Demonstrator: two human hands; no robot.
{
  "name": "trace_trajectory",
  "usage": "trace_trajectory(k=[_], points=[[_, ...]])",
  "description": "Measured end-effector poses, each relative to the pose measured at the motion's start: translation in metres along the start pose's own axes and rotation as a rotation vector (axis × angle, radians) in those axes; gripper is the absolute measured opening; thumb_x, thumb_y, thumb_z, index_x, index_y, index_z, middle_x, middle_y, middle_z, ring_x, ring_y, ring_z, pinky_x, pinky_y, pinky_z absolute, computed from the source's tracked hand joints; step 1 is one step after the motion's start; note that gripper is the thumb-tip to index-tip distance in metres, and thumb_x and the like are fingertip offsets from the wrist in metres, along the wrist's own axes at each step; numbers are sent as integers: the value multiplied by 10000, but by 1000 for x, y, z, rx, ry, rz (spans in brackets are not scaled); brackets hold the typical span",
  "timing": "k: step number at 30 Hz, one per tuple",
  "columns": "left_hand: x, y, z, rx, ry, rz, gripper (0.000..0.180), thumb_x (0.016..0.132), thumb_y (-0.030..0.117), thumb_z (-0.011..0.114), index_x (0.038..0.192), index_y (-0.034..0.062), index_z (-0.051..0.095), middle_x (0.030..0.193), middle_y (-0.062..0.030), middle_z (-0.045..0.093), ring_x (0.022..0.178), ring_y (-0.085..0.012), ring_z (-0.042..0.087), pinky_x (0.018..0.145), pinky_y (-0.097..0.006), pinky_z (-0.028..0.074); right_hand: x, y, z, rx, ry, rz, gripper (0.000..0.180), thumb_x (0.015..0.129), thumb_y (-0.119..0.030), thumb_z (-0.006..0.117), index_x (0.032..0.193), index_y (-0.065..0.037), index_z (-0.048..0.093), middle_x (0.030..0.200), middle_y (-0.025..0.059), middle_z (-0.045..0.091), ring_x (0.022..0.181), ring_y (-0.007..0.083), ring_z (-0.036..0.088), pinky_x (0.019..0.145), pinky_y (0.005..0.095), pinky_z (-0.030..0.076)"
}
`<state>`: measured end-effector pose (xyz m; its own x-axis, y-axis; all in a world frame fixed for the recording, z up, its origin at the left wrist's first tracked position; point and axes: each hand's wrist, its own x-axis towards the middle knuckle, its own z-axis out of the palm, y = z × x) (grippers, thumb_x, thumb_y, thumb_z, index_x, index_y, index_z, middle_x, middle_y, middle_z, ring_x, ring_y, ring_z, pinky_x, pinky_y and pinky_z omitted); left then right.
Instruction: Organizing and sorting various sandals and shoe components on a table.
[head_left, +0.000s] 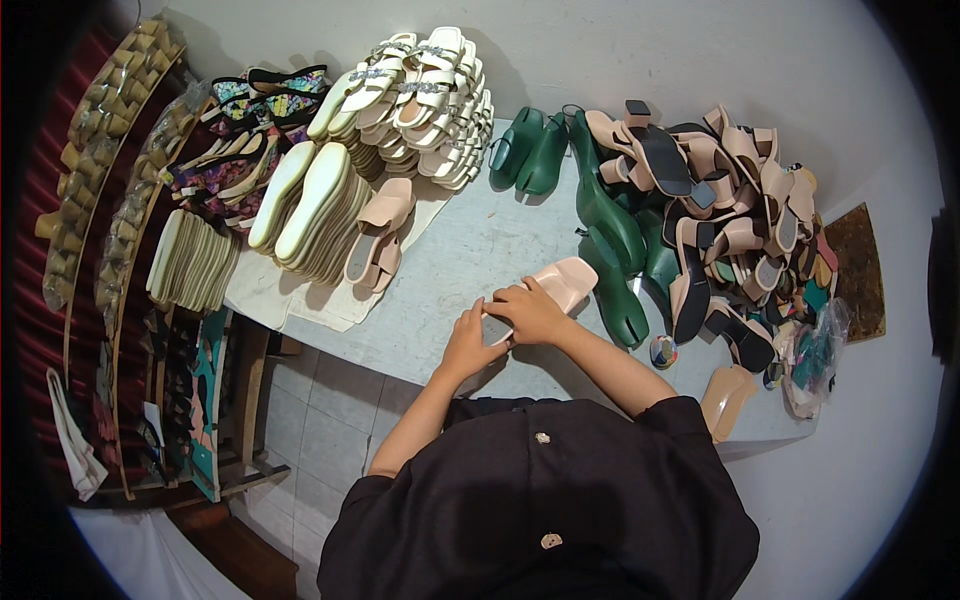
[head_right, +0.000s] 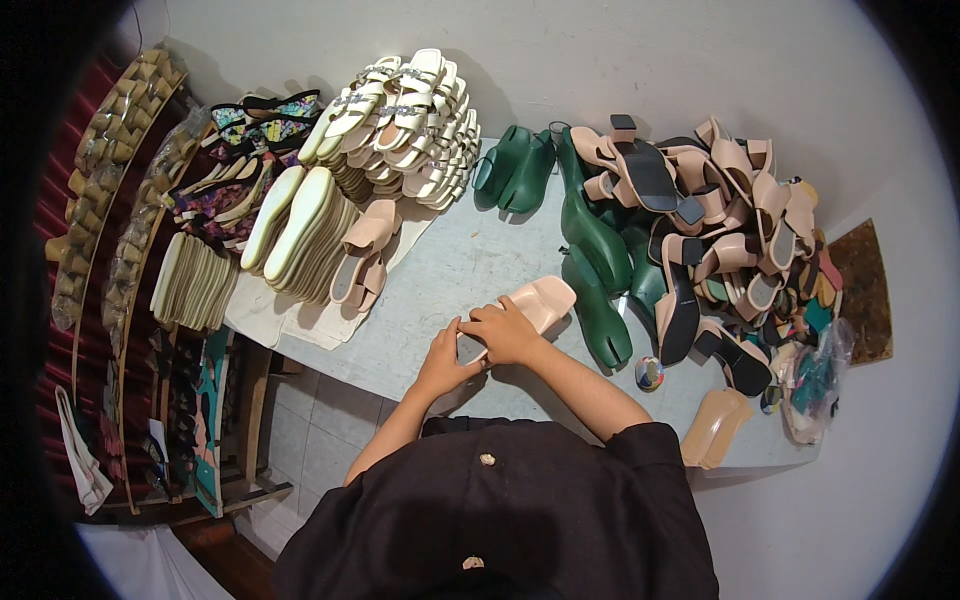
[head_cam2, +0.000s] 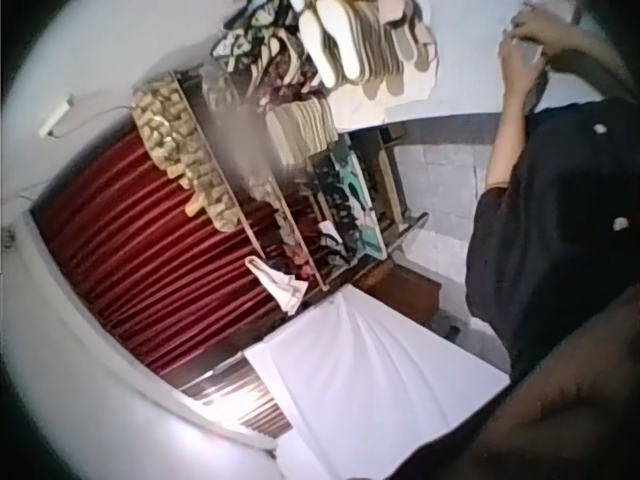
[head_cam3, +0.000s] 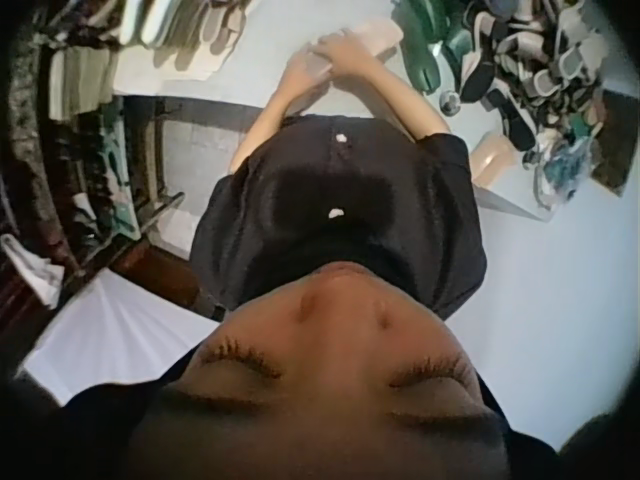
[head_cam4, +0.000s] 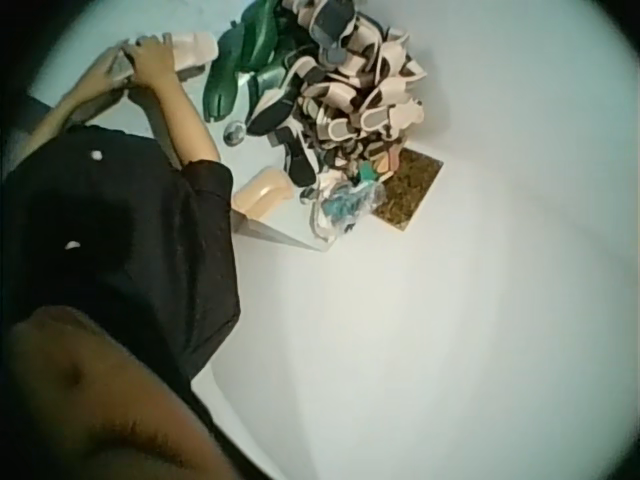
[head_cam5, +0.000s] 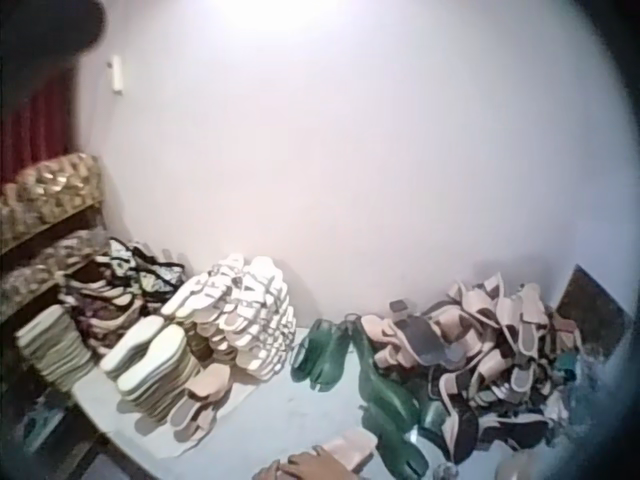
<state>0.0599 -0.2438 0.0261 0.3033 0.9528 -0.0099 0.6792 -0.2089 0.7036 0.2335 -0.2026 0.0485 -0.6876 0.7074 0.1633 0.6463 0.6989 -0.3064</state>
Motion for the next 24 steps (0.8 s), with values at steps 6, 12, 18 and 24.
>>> trace_trajectory(k=[6, 12, 18, 24], points=[[3, 7, -6, 31, -121, -80, 902, 665, 370, 705, 1321, -55, 254, 1206, -275, 426, 1128, -381, 428, 950, -415, 345, -6, 7, -11, -18, -59, 21, 621, 561, -249, 738, 1148, -193, 544, 1143, 103, 514, 1042, 244, 523, 947, 506, 291], [1, -31, 4, -812, 72, -664, 733, 787, 495, 567, 1304, 29, 341, 1215, -118, 452, 1165, -223, 381, 930, -412, 291, -20, 47, -42, 418, 198, 282, 656, 634, -177, 645, 1254, -101, 444, 1219, 200, 446, 1142, 333, 431, 982, 405, 313], [-10, -18, 6, -1059, 70, -753, 832, 769, 457, 611, 1336, -24, 237, 1275, -156, 402, 1230, -264, 319, 954, -452, 265, -56, 69, -9, 662, 513, 882, 637, 687, -128, 581, 1274, -8, 365, 1246, 257, 397, 1168, 360, 398, 988, 375, 308], [-2, -8, -2, -841, -18, -722, 1045, 685, 432, 706, 1348, -112, 109, 1294, -292, 343, 1259, -339, 296, 984, -489, 278, -57, 30, 15, 1204, 751, 1042, 773, 728, -217, 627, 1356, -83, 197, 1287, 170, 350, 1174, 278, 378, 946, 328, 317]])
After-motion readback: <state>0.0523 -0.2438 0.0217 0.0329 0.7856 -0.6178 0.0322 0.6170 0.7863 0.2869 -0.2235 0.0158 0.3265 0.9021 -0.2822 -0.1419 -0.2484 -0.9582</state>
